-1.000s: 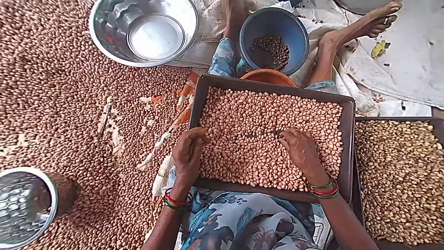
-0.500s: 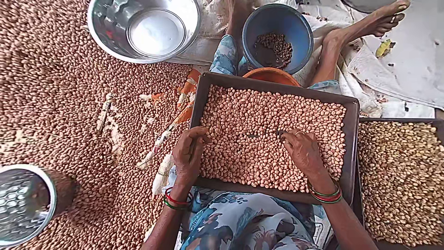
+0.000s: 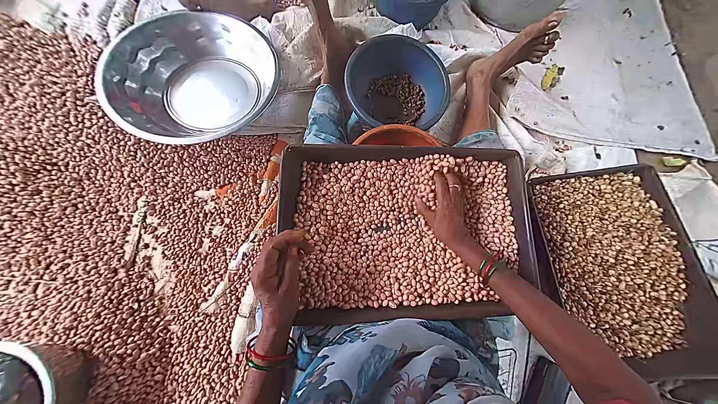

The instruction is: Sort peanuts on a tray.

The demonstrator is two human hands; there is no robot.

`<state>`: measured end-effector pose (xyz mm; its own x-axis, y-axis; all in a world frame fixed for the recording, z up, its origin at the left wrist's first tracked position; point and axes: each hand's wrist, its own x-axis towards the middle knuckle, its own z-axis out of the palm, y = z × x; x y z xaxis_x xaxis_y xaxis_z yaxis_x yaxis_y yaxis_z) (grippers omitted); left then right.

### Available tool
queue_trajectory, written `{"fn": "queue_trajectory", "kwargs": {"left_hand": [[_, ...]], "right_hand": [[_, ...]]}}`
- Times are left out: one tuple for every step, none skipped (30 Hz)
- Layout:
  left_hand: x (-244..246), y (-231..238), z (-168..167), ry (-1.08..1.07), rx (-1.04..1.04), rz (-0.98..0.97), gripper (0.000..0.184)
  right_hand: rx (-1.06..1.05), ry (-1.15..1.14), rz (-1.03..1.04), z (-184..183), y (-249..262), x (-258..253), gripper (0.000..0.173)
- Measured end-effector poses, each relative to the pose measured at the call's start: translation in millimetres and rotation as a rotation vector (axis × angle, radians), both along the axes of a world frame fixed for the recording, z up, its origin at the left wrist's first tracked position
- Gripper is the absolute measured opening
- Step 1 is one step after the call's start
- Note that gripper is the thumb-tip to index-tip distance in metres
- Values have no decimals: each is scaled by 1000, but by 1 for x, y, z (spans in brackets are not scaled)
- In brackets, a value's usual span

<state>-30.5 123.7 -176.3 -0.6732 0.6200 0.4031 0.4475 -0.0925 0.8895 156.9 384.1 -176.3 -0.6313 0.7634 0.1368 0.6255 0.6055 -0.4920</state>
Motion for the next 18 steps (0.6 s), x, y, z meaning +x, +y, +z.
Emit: {"fn": "queue_trajectory", "kwargs": {"left_hand": [[-1, 0, 0, 2, 1, 4, 26], [-2, -1, 1, 9, 3, 10, 26], [-2, -1, 1, 13, 6, 16, 26], [-3, -2, 1, 16, 7, 23, 26], [-4, -3, 1, 16, 5, 28, 25], [-4, -3, 1, 14, 0, 31, 25], [-3, -3, 1, 10, -8, 34, 25], [-2, -3, 2, 3, -15, 40, 26], [-1, -3, 2, -9, -17, 41, 26], [0, -3, 3, -26, -14, 43, 26], [0, -5, 3, -43, -2, 41, 26], [0, -5, 3, -54, 13, 39, 25], [0, -5, 4, -68, 30, 31, 25], [0, -5, 4, -83, 44, 25, 25], [1, -5, 5, -100, 53, 30, 26], [2, -5, 6, -111, 55, 38, 26], [2, -5, 6, -115, 54, 45, 25], [2, -5, 7, -115, 54, 46, 25]], "right_hand": [[-38, 46, 53, 0, -9, -17, 74], [-61, 83, 105, -1, -19, -34, 74], [-81, 110, 163, -2, -31, -50, 74], [-86, 144, 227, -4, -43, -64, 72], [-107, 172, 293, -4, -57, -77, 68], [-156, 174, 368, -2, -70, -87, 63], [-232, 134, 449, 4, -82, -93, 57], [-311, 61, 538, 11, -92, -96, 51], [-365, 2, 636, 16, -98, -94, 45], [-399, -44, 739, 17, -100, -89, 42], [-420, -71, 831, 17, -100, -80, 42], [-438, -71, 901, 18, -96, -68, 41], [-462, -58, 942, 21, -89, -54, 39], [-479, -35, 950, 27, -80, -38, 36], [-492, -8, 914, 34, -70, -21, 33], [-495, 12, 830, 41, -58, -4, 29], [-476, 11, 704, 48, -45, 12, 25], [-440, 2, 551, 53, -31, 27, 21]]}}
